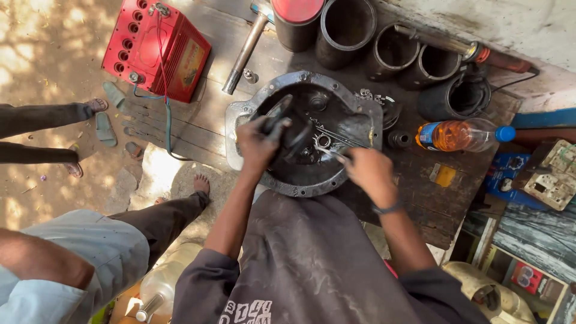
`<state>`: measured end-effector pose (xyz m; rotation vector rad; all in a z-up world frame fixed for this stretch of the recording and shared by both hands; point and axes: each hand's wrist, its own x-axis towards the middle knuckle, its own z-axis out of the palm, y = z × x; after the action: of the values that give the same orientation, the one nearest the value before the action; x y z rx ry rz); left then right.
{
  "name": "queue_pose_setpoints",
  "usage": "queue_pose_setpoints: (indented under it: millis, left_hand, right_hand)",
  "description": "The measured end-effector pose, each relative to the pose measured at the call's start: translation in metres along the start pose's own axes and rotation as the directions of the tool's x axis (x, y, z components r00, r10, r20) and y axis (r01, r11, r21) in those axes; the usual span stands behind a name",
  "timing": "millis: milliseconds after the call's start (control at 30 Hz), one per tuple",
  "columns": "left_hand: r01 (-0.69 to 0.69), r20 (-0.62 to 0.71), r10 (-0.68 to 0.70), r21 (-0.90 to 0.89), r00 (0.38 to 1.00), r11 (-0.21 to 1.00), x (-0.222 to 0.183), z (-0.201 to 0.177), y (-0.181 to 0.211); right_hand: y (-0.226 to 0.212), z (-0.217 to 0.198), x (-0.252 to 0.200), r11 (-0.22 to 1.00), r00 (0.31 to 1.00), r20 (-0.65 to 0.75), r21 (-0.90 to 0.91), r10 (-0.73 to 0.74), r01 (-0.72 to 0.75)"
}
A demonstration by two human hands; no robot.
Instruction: Cleaning and assembling internal mechanical components within a housing using a brush and liquid.
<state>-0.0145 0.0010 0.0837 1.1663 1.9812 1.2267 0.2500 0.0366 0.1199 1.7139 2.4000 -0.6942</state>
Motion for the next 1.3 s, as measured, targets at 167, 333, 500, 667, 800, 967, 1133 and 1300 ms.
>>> queue_pose_setpoints:
  millis: [167, 333, 500, 667, 800, 967, 1133, 1300]
  left_hand:
    - [0.037, -0.035, -0.047, -0.256, 0.998, 0.966, 0.0, -0.01, -0.034]
    - [0.121, 0.035, -0.12, -0.497, 0.992, 0.859, -0.01, 0.011, -0.108]
    - [0.021, -0.026, -0.068, -0.791, 0.997, 0.611, -0.022, 0.029, -0.133]
    - [-0.036, 0.014, 0.069, -0.733, 0.998, 0.679, -0.011, 0.039, -0.128]
    - [-0.202, 0.07, 0.238, -0.338, 0.969, 0.919, -0.002, 0.035, -0.113]
    - [0.125, 0.205, -0.016, -0.532, 0.979, 0.837, -0.014, 0.082, -0.181]
    - [0.168, 0.215, -0.045, -0.599, 0.976, 0.783, -0.024, 0.108, -0.207]
    - [-0.279, -0.021, 0.292, -0.359, 0.956, 0.891, -0.033, 0.116, -0.194]
  right_hand:
    - [-0.002, 0.078, 0.042, 0.979, 0.986, -0.019, -0.117, -0.168, 0.165]
    - [0.018, 0.138, 0.05, 0.948, 0.96, -0.08, -0.202, -0.267, 0.246]
    - [-0.013, 0.055, 0.014, 0.996, 0.993, 0.117, -0.085, -0.026, 0.036]
    - [0.005, -0.048, -0.054, 0.994, 0.997, -0.048, 0.093, 0.065, -0.06]
    - [-0.012, -0.063, -0.081, 0.975, 0.99, -0.108, 0.191, -0.092, 0.112]
    - [-0.011, 0.018, -0.037, 0.964, 0.961, -0.084, -0.067, -0.263, 0.258]
    - [-0.013, 0.023, -0.023, 0.867, 0.891, 0.009, -0.226, -0.455, 0.445]
    - [0.024, 0.011, -0.021, 0.921, 0.849, 0.363, 0.086, -0.385, 0.381]
